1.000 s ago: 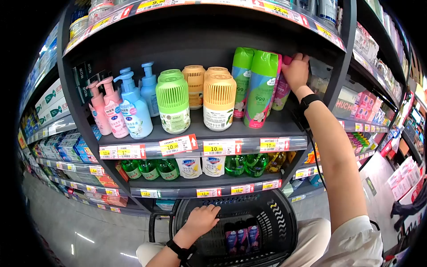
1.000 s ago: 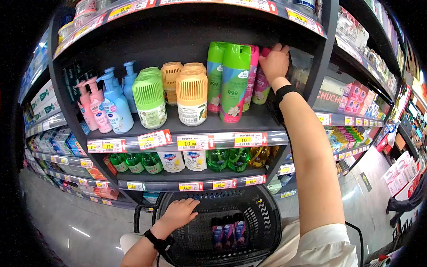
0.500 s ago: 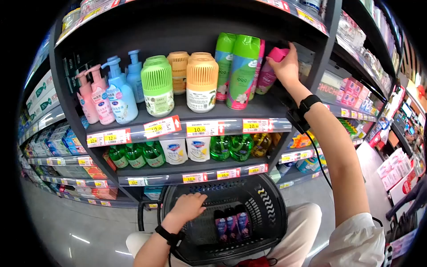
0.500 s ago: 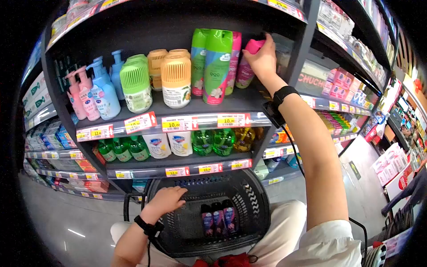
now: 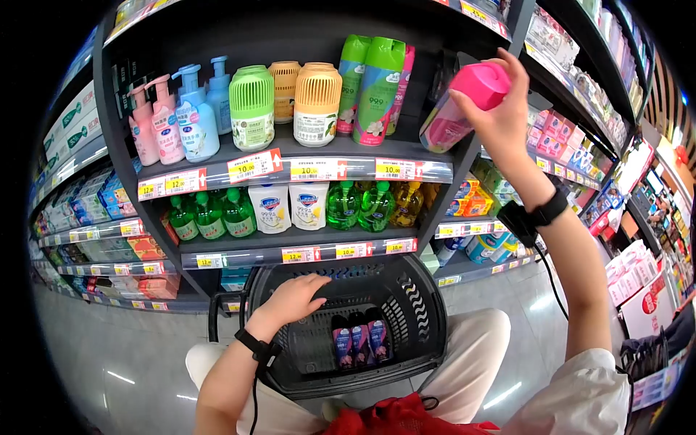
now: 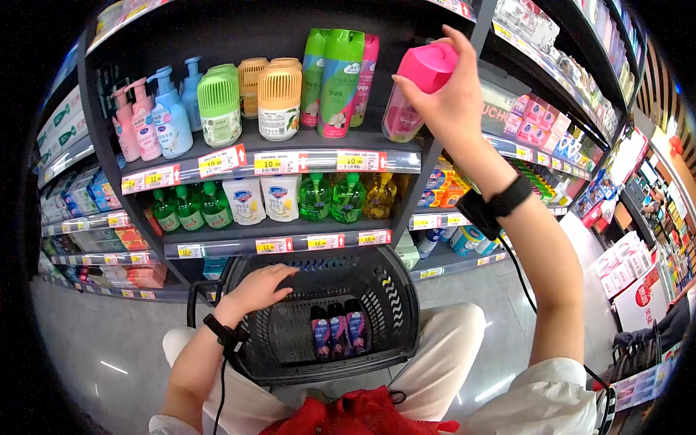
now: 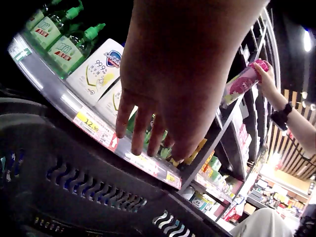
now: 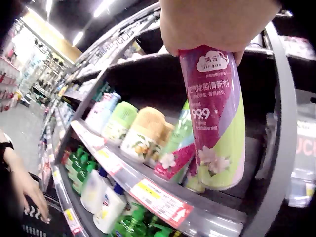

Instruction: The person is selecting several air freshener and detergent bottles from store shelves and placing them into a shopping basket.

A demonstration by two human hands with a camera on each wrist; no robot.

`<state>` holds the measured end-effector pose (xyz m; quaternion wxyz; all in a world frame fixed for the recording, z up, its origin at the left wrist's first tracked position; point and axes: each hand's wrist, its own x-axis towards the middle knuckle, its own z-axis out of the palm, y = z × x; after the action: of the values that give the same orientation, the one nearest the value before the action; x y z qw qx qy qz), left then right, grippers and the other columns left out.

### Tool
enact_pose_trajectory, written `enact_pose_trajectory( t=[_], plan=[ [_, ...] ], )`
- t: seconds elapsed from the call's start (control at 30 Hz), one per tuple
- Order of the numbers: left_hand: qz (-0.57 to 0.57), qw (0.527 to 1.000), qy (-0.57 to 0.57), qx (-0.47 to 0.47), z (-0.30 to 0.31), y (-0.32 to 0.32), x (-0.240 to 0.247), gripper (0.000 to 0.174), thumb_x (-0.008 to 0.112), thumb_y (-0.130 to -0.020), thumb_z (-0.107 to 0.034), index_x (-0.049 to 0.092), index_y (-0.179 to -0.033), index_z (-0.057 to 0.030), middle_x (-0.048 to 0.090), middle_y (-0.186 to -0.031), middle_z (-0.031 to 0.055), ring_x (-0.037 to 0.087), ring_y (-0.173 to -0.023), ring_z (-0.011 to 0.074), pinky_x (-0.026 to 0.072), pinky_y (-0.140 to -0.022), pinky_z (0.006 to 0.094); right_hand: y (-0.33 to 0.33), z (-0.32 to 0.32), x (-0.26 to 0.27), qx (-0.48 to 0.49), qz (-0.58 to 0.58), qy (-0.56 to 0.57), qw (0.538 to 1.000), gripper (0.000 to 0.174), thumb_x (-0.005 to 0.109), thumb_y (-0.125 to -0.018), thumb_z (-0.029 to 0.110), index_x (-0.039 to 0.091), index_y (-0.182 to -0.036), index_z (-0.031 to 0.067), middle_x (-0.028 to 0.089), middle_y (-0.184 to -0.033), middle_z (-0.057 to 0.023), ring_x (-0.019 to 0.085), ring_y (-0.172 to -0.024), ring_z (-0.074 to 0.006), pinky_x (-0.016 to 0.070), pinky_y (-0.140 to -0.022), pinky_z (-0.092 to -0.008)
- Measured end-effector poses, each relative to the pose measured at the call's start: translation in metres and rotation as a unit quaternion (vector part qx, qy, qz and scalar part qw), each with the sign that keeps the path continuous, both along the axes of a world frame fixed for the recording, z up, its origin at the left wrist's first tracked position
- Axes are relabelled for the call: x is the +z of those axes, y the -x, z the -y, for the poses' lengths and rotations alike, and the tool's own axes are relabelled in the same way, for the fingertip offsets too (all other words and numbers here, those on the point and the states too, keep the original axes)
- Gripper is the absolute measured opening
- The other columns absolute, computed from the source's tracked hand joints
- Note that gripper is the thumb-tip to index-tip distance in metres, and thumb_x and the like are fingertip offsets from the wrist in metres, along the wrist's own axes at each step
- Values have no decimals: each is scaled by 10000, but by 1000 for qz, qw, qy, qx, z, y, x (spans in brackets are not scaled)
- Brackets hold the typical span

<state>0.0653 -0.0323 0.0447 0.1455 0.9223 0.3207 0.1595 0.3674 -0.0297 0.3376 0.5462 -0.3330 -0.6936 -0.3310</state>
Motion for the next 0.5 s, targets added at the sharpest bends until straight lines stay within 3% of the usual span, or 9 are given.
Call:
enact_pose_trajectory(
  t=[0.1, 0.17, 0.27, 0.37, 0.43, 0.5],
  plan=[
    [134, 989, 61, -12, 6, -8, 16, 421, 613, -813, -129, 485, -1199, -24, 550, -1117, 136, 539, -1050, 283, 430, -903, 356, 7, 24, -1, 13, 6, 16, 1000, 757, 786, -648, 178, 361, -1261, 48, 542, -1042, -110, 574, -941, -225, 483, -799, -332],
    [196, 975, 100, -4, 8, -13, 16, 421, 599, -832, -109, 466, -1223, -26, 545, -1154, 128, 540, -1068, 257, 430, -910, 352, 14, 49, -17, 58, -35, 128, 990, 733, 771, -665, 156, 357, -1258, 37, 539, -1030, -113, 571, -936, -206, 480, -802, -322],
    [266, 945, 192, 14, 9, -19, 12, 403, 557, -861, -67, 442, -1245, -24, 539, -1189, 123, 531, -1091, 210, 434, -904, 322, 23, 72, -74, 109, -79, 249, 959, 706, 749, -693, 145, 351, -1265, 32, 532, -1024, -111, 568, -924, -203, 473, -800, -320],
    [298, 914, 274, 7, 10, -27, 1, 427, 543, -872, -61, 404, -1275, -29, 525, -1205, 122, 523, -1099, 204, 437, -900, 319, 33, 82, -141, 94, -126, 362, 919, 746, 760, -696, 215, 341, -1279, 10, 530, -1062, -143, 570, -945, -229, 471, -806, -330],
    [334, 855, 397, -31, 17, -34, -3, 459, 572, -873, -105, 385, -1286, -32, 521, -1189, 127, 525, -1085, 189, 450, -884, 306, 44, 80, -179, 87, -129, 393, 906, 751, 755, -687, 237, 347, -1280, 23, 518, -1085, -155, 568, -957, -257, 470, -810, -345],
    [332, 837, 432, -50, 25, -38, -8, 540, 610, -848, -104, 343, -1312, -36, 494, -1211, 137, 513, -1097, 200, 447, -896, 316, 57, 75, -208, 90, -157, 429, 885, 738, 750, -686, 252, 358, -1272, 34, 515, -1085, -155, 560, -972, -274, 464, -823, -351]
  ],
)
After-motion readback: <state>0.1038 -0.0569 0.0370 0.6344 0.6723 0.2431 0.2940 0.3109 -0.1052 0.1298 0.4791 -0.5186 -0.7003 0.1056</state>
